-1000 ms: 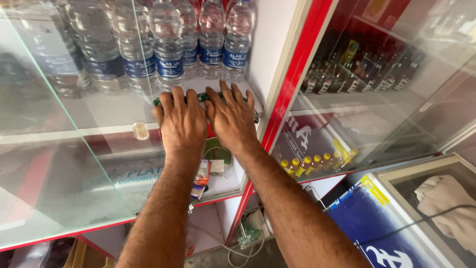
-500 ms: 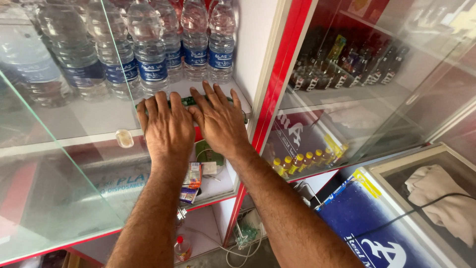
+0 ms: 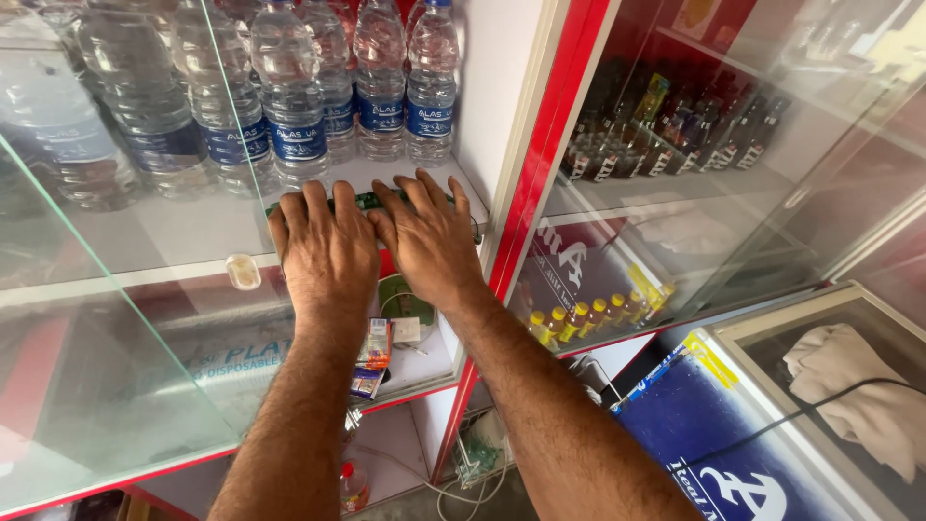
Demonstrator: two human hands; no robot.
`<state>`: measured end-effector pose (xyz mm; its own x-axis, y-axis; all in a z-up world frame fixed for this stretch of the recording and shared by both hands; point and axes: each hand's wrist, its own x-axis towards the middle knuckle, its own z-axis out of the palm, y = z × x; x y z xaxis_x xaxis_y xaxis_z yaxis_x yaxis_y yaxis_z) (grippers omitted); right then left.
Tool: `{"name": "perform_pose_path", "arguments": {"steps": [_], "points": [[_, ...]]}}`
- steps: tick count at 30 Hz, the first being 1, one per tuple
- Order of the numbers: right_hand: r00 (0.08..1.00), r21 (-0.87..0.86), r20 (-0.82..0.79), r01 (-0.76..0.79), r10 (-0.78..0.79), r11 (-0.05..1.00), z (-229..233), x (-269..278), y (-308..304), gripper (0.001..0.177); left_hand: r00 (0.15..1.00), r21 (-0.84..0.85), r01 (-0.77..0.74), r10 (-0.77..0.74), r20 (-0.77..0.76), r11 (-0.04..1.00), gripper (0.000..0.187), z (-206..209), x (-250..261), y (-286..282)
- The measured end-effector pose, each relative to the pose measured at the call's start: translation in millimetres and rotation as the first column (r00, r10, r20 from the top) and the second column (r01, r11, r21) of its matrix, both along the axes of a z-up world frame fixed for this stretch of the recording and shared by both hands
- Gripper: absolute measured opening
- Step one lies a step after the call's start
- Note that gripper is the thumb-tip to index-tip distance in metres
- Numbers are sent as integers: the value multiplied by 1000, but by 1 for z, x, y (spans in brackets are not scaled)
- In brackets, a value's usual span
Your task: Organize and stock snack packets and jars on the counters and shelves of a small shop.
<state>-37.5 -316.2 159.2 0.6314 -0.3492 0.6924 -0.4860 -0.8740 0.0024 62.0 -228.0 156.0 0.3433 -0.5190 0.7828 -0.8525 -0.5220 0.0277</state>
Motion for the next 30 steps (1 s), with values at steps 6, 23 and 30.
{"name": "perform_pose_path", "arguments": {"steps": [6,23,30], "points": [[996,71,77,-38,33,997,-1,2,2,41,1000,-21,-12,12,22,1000,19,-2,2,-1],[994,44,101,37,-41,998,-13,7,5,64,992,-134,120,-125,-31,984,24,-6,4,3],[995,-5,-7,99,-99,995,-21,-5,14,66,932,-260,335,-358,-47,906,39,-3,4,17]]}}
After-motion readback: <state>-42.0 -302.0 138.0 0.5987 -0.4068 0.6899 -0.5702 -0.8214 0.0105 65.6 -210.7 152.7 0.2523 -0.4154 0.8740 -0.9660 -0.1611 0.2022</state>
